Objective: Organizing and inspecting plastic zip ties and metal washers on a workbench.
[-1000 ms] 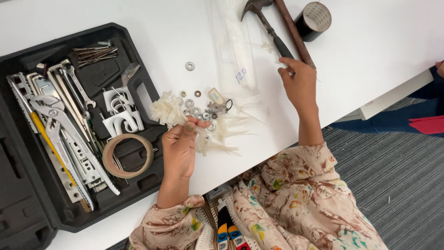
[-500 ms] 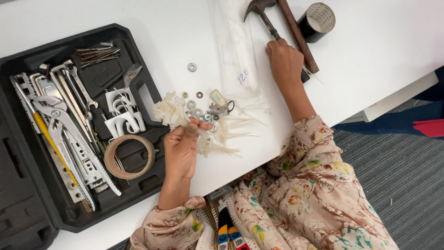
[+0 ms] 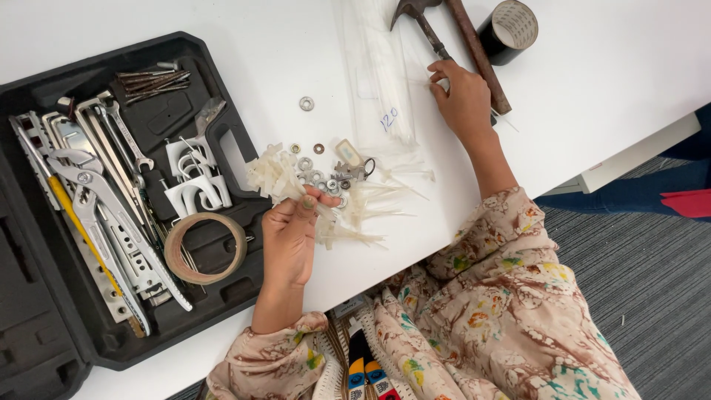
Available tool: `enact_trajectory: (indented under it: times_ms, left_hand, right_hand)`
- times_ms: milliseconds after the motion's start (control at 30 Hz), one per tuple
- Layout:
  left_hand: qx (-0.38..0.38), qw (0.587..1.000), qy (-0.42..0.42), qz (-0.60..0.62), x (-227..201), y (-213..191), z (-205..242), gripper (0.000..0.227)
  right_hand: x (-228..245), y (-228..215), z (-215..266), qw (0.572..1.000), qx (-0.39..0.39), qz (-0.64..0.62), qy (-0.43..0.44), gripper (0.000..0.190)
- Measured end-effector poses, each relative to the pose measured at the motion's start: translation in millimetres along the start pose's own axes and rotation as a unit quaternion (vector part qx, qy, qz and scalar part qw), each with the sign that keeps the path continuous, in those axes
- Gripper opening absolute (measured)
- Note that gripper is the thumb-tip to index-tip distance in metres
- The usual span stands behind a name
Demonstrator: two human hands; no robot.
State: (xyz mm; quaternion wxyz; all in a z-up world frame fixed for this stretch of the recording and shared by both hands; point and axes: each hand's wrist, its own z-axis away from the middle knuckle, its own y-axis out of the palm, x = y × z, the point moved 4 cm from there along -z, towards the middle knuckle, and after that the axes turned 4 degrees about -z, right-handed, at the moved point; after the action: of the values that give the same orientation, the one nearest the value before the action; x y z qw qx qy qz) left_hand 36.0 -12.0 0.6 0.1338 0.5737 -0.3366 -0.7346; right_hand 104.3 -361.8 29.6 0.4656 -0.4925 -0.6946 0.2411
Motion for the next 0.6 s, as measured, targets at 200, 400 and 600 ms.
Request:
enact_trajectory:
  times_ms: [200,400,600]
  left_hand:
    - [0.004,1.000,0.001,-0.011,0.2,-0.2,0.5,0.023]
    - [0.001,1.000,-0.004,-0.008,-0.5,0.6,1.0,0.024]
    - [0.000,1.000,-0.005,-0.014,0.2,0.0,1.1,0.023]
  right_hand:
    - [-4.9,-2.1,-7.9,0.993,0.042,-0.073,0.087,0.032]
    - [-6.4,-6.0,-1.8,0.991,0.028,-0.097,0.090,0.032]
    - [-0.7,-15.7,4.5,0.989,0.069,-0.104,0.078,0.030]
